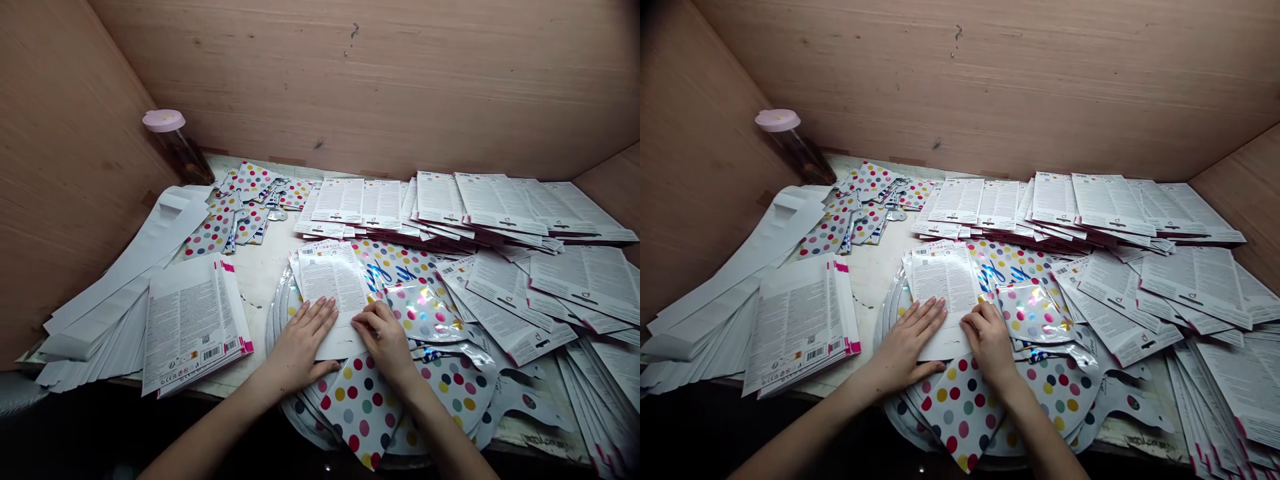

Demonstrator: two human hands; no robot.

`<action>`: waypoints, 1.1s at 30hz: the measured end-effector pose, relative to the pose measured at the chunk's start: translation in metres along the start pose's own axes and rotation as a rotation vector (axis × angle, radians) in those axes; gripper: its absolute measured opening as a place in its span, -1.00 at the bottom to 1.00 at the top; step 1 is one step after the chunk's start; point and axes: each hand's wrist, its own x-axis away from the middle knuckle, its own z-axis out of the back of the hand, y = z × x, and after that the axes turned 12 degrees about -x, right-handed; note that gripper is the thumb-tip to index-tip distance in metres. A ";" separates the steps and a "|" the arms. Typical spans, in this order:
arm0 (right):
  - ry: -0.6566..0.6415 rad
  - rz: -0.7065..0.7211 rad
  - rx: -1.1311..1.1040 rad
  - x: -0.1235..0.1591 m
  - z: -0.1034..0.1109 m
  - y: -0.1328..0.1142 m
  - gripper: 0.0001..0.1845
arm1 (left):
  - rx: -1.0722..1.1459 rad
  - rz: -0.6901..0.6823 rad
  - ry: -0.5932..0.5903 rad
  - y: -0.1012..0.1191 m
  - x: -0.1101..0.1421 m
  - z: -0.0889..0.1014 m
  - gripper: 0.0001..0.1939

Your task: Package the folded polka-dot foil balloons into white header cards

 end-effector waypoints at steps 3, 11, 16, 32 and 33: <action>-0.026 -0.007 0.031 -0.003 -0.001 0.000 -0.85 | -0.009 0.004 0.015 0.000 0.001 -0.004 -0.08; -0.114 0.005 0.191 0.001 -0.012 0.000 -0.77 | -0.020 -0.003 0.005 0.000 0.002 -0.005 -0.08; -0.212 0.070 0.119 0.021 0.003 -0.034 -0.79 | -0.045 -0.019 0.000 -0.001 0.002 -0.004 -0.07; -0.076 -0.008 0.248 -0.003 -0.021 -0.001 -0.76 | -0.034 -0.026 0.029 -0.001 0.002 -0.007 -0.04; -0.092 0.000 0.255 -0.002 -0.020 -0.007 -0.75 | -0.024 -0.024 0.026 -0.001 0.002 -0.006 -0.03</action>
